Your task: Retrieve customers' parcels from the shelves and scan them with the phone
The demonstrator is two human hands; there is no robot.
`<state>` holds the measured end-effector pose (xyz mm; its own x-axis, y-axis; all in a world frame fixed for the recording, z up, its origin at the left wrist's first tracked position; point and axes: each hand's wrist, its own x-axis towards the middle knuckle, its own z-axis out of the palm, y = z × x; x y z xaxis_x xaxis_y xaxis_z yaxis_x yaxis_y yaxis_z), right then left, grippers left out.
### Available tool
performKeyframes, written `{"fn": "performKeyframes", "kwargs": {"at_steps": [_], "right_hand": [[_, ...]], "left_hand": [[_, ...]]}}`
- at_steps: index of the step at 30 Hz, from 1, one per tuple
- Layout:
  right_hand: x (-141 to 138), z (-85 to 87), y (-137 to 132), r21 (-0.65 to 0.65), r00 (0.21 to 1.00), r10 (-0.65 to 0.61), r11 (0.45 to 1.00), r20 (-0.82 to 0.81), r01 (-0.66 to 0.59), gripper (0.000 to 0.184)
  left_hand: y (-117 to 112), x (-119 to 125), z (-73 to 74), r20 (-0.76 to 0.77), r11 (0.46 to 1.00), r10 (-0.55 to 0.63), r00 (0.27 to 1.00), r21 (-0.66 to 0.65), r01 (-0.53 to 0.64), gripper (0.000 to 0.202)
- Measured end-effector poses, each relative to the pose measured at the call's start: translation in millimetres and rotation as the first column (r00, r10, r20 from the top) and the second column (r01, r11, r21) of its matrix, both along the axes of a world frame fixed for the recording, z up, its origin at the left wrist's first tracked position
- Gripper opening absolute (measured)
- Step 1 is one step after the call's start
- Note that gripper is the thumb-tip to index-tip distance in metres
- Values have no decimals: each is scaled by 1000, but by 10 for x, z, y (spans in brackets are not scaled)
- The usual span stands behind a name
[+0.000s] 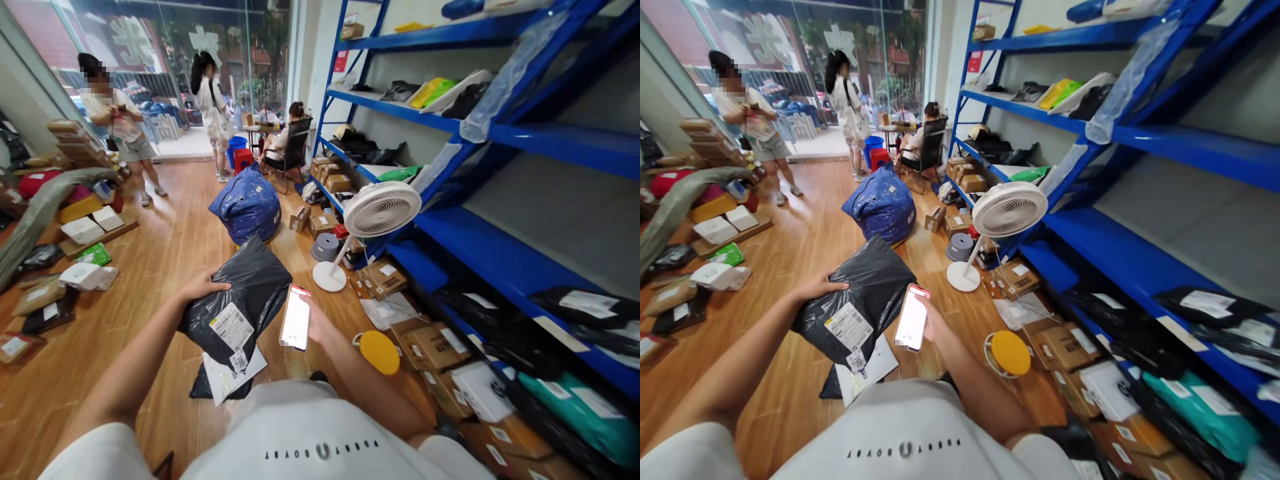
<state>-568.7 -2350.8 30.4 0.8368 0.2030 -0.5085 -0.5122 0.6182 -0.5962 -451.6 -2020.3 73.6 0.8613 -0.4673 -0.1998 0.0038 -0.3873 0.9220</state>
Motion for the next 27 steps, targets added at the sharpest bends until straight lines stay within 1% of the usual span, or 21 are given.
{"fn": "performKeyframes", "kwargs": {"at_steps": [2, 4, 7, 8, 10, 12, 15, 19, 21, 24, 27], "right_hand": [[-73, 44, -13, 27, 999, 30, 999, 35, -31, 34], [-174, 119, -17, 59, 995, 42, 997, 89, -47, 48], [-344, 264, 9, 93, 974, 66, 992, 218, -88, 66], [-394, 311, 26, 78, 957, 85, 991, 278, -111, 70], [-471, 383, 65, -6, 919, 129, 991, 372, -136, 77], [-514, 407, 105, -118, 913, 146, 987, 380, -109, 81], [-542, 351, 156, -213, 941, 114, 976, 318, -47, 82], [-581, 267, 187, -227, 952, 92, 973, 291, -24, 81], [-615, 274, 189, -203, 949, 107, 978, 298, -46, 77], [-660, 305, 196, -105, 959, 92, 992, 266, -66, 64], [-666, 293, 221, -57, 980, 31, 998, 199, -20, 49]], "left_hand": [[18, -43, -73, -1, 1000, 9, 1000, -9, -9, 65], [45, -85, -129, -18, 1000, 21, 1000, -7, -21, 69], [85, -135, -186, -52, 999, 32, 998, 4, -32, 73], [95, -145, -198, -61, 999, 34, 998, 8, -33, 74], [106, -155, -213, -70, 999, 38, 997, 13, -37, 74], [104, -153, -219, -63, 999, 51, 997, 20, -50, 76], [86, -141, -210, -18, 997, 76, 997, 20, -76, 81], [67, -146, -183, 21, 997, 76, 997, 19, -76, 79], [69, -159, -164, 28, 997, 71, 997, 23, -72, 77], [83, -174, -120, 21, 999, 47, 999, 23, -48, 73], [95, -157, -48, -17, 1000, -10, 1000, 30, 11, 65]]}}
